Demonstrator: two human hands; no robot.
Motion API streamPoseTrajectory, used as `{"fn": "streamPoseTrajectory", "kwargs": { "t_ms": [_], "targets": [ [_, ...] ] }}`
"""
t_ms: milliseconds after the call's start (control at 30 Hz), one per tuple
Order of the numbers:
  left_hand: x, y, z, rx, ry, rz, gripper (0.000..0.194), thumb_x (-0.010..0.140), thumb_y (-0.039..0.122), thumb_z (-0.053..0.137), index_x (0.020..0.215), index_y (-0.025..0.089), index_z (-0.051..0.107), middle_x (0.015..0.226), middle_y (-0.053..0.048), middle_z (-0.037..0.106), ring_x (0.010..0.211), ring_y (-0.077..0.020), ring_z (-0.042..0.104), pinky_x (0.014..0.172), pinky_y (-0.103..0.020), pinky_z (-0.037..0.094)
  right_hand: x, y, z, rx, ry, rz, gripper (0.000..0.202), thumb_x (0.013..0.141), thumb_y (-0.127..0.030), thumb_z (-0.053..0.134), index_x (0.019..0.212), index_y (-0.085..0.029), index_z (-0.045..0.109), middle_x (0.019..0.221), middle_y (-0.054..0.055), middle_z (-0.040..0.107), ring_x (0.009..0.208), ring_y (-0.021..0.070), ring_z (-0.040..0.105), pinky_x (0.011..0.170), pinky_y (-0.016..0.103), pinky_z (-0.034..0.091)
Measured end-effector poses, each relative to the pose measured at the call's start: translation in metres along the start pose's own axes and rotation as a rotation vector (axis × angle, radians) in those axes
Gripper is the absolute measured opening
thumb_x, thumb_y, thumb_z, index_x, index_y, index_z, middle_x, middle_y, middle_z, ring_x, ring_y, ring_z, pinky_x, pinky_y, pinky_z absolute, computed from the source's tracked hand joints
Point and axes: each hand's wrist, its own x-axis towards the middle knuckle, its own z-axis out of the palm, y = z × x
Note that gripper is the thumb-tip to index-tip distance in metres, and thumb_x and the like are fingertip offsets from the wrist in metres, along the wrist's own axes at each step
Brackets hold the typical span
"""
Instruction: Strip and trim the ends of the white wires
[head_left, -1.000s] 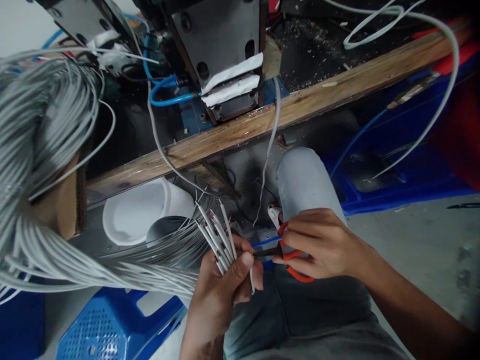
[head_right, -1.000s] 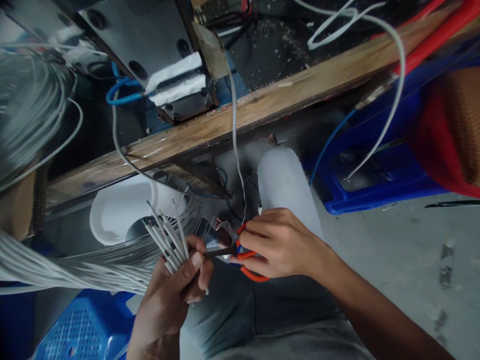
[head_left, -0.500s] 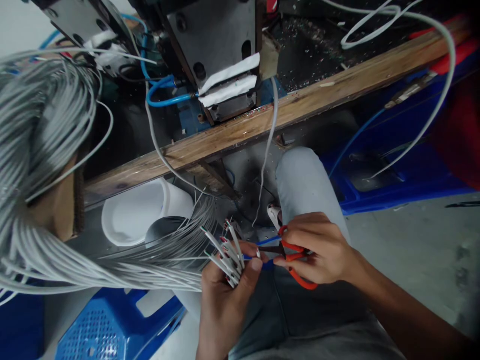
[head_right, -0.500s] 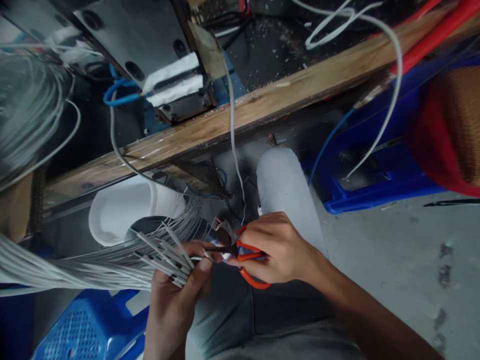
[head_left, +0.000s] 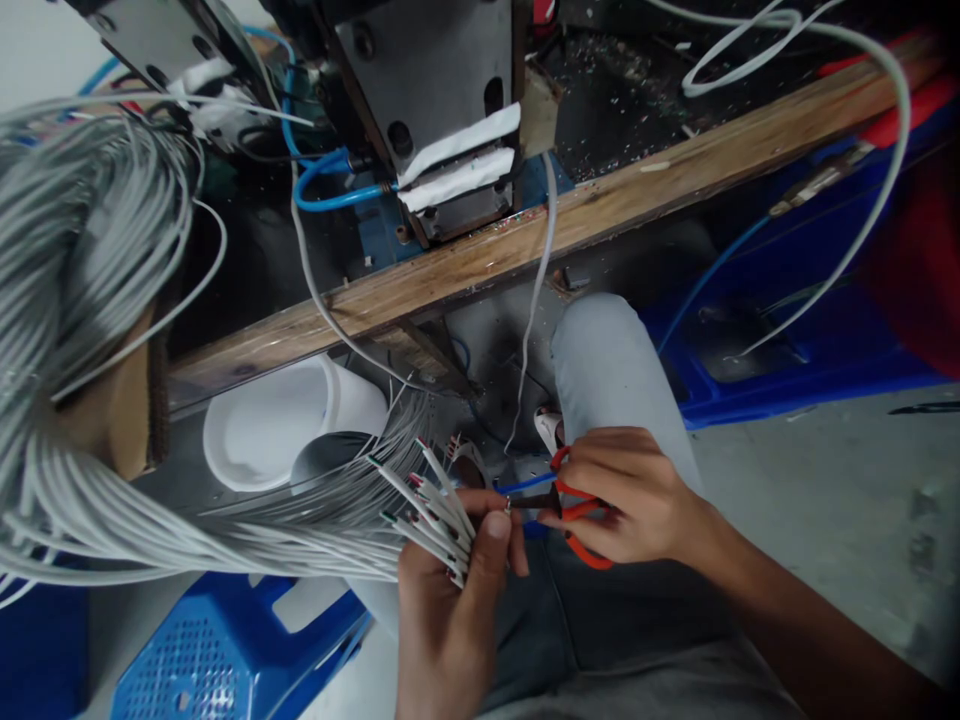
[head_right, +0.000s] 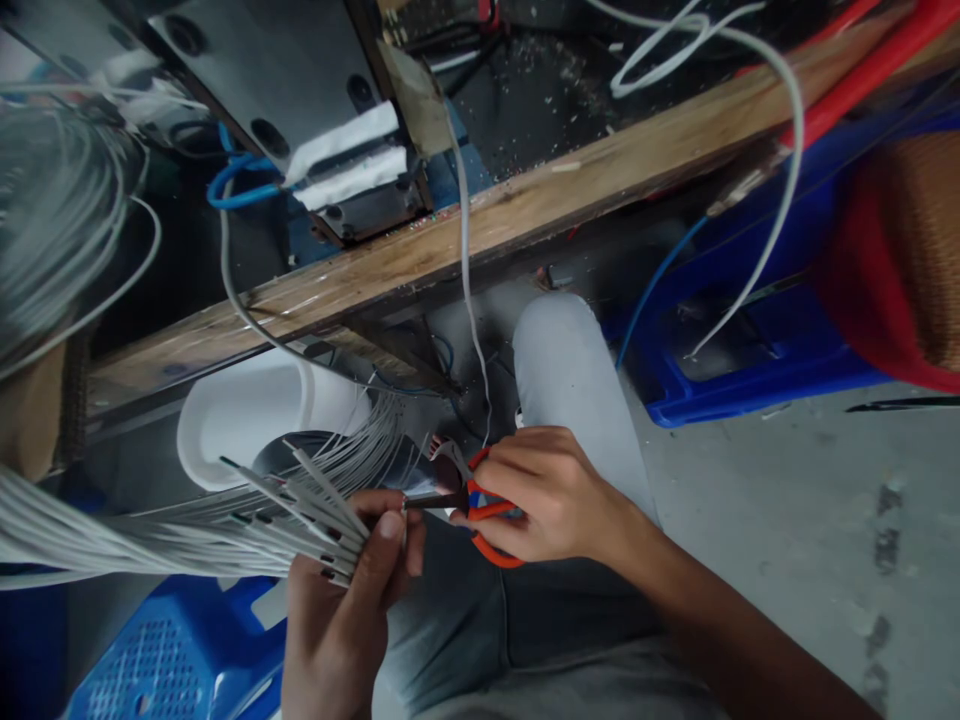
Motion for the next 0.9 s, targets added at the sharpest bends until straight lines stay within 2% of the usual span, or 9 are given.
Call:
{"fn": "streamPoseTrajectory", "kwargs": {
  "t_ms": [100, 233, 400, 567, 700, 900],
  "targets": [
    [0.0, -0.001, -0.002, -0.001, -0.005, -0.003, 0.03, 0.086, 0.051, 0.079, 0.08, 0.021, 0.075, 0.057, 0.002, 0.064, 0.059, -0.014, 0.057, 0.067, -0.028, 0.045, 0.002, 0.001, 0.0, -0.04, 0.0, -0.03, 0.022, 0.093, -0.023, 0.062, 0.072, -0.022, 0.056, 0.059, -0.002, 0.055, 0.051, 0.0141, 0.048, 0.053, 0.029, 0.039],
    [0.001, -0.004, -0.004, -0.055, -0.039, -0.031, 0.026, 0.09, 0.047, 0.076, 0.085, 0.022, 0.073, 0.055, 0.003, 0.061, 0.057, -0.0138, 0.058, 0.064, -0.027, 0.045, 0.005, 0.002, -0.001, -0.072, -0.01, -0.069, 0.022, 0.093, -0.024, 0.062, 0.072, -0.021, 0.056, 0.059, -0.002, 0.055, 0.052, 0.0148, 0.048, 0.052, 0.03, 0.037],
    [0.001, -0.002, -0.004, -0.101, -0.052, -0.054, 0.026, 0.088, 0.047, 0.078, 0.083, 0.022, 0.073, 0.053, 0.003, 0.058, 0.055, -0.0134, 0.054, 0.059, -0.026, 0.043, 0.007, 0.003, -0.001, -0.04, -0.015, -0.059, 0.022, 0.094, -0.025, 0.062, 0.074, -0.022, 0.055, 0.059, -0.003, 0.055, 0.052, 0.0139, 0.048, 0.053, 0.029, 0.037],
    [-0.002, 0.007, -0.002, -0.15, -0.015, -0.13, 0.03, 0.077, 0.05, 0.087, 0.079, 0.022, 0.075, 0.055, 0.003, 0.062, 0.053, -0.0102, 0.051, 0.055, -0.022, 0.039, 0.006, 0.001, 0.004, 0.055, 0.003, -0.035, 0.024, 0.093, -0.025, 0.063, 0.072, -0.023, 0.051, 0.059, -0.004, 0.053, 0.05, 0.0132, 0.046, 0.053, 0.029, 0.035],
    [0.0, 0.011, -0.003, -0.207, -0.008, -0.188, 0.034, 0.071, 0.052, 0.091, 0.077, 0.022, 0.078, 0.051, 0.003, 0.059, 0.049, -0.0073, 0.045, 0.049, -0.02, 0.028, 0.005, 0.0, 0.009, 0.044, -0.004, -0.001, 0.025, 0.093, -0.029, 0.064, 0.073, -0.022, 0.052, 0.06, -0.003, 0.054, 0.053, 0.0134, 0.046, 0.054, 0.029, 0.036],
    [0.002, 0.01, -0.007, -0.211, -0.036, -0.176, 0.034, 0.076, 0.052, 0.087, 0.075, 0.02, 0.076, 0.048, 0.004, 0.053, 0.049, -0.0083, 0.039, 0.049, -0.023, 0.024, 0.004, -0.003, 0.011, 0.066, -0.015, 0.029, 0.026, 0.091, -0.029, 0.068, 0.072, -0.021, 0.052, 0.061, -0.003, 0.055, 0.054, 0.0137, 0.048, 0.055, 0.029, 0.037]
  ]
}}
